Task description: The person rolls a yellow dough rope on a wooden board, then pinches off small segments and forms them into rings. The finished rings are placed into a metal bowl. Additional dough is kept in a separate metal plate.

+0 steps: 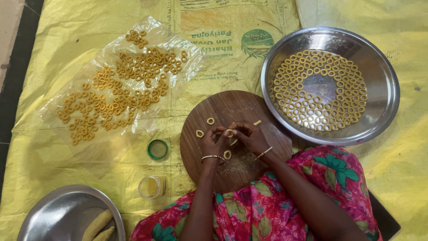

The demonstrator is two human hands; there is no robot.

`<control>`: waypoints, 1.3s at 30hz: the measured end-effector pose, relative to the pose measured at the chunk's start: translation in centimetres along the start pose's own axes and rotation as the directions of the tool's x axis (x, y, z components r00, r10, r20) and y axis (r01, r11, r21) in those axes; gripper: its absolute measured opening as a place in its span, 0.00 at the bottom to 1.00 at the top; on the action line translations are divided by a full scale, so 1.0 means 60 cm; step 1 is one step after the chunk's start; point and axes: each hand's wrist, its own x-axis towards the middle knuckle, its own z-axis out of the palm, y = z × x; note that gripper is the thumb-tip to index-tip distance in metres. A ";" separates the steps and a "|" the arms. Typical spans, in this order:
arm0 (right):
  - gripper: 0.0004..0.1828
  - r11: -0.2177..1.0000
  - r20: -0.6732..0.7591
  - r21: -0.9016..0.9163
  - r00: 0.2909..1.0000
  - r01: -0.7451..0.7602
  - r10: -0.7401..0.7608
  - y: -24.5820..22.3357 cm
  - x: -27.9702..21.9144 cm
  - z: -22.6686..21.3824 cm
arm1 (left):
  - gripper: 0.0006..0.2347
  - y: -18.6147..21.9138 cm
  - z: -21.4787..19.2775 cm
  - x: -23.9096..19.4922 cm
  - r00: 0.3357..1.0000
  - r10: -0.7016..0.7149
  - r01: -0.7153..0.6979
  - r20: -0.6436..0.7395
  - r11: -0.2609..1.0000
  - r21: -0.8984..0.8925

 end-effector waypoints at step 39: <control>0.11 0.564 -0.017 -0.788 0.906 0.248 -0.422 -0.033 -0.014 -0.050 | 0.06 -0.048 -0.037 0.024 0.968 0.142 -0.110 -0.207 0.981 0.159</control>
